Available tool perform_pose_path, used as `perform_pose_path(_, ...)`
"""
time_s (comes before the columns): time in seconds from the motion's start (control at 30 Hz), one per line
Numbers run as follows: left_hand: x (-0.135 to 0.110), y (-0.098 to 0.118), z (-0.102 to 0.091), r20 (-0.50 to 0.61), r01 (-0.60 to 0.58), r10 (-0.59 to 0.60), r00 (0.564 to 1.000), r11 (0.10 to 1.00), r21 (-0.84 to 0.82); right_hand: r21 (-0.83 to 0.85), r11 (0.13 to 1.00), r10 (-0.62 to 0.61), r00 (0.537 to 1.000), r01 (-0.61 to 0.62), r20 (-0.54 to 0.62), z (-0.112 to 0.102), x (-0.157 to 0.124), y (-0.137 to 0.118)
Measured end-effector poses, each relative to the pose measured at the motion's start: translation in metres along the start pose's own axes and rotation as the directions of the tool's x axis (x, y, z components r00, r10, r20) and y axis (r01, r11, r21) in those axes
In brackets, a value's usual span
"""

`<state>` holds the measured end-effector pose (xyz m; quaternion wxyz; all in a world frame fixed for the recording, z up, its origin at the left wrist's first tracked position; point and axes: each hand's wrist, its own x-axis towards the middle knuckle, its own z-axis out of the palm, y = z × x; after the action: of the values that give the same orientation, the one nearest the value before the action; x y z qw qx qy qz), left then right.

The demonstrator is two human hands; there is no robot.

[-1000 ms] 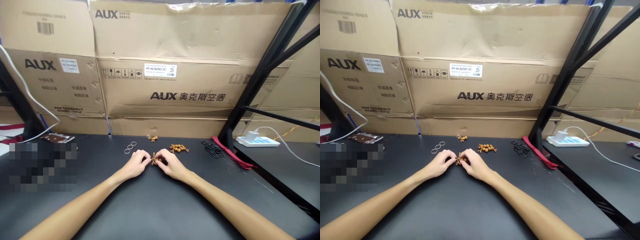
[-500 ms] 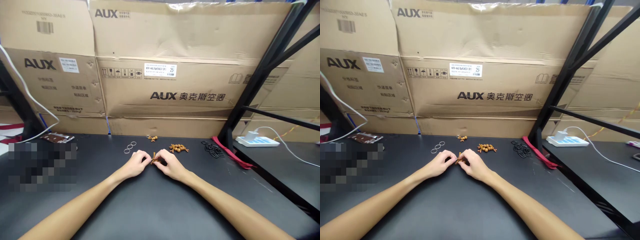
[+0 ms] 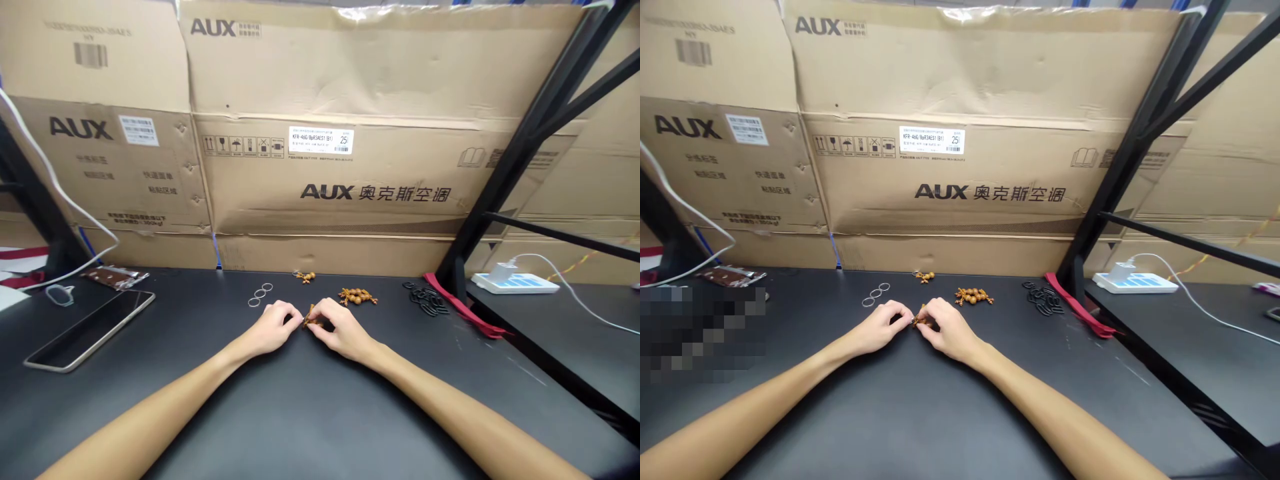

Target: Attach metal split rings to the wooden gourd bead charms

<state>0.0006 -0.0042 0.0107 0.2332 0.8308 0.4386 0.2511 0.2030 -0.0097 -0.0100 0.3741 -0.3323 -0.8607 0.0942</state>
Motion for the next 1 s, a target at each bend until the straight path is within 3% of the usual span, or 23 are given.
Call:
perform_pose_path(0.23,0.0,-0.003,-0.001,0.015,-0.03,0.03,0.999,0.999,0.014,-0.018,1.0,0.02,1.0,-0.02,0.006,0.001,0.0,0.001)
perform_pose_path(0.47,-0.003,-0.002,0.0,0.067,-0.18,0.173,0.983,0.976,0.119,-0.08,0.989,0.123,0.992,-0.123,0.0,0.004,0.0,0.01)
perform_pose_path(0.63,-0.006,-0.002,0.001,0.109,-0.263,0.245,0.963,0.946,0.19,-0.088,0.989,0.123,0.992,-0.121,0.012,0.001,-0.001,0.013)
perform_pose_path(1.0,-0.009,0.0,0.006,-0.034,-0.263,0.286,0.958,0.916,0.303,-0.02,0.999,0.044,0.998,-0.043,0.044,-0.002,0.0,0.002)
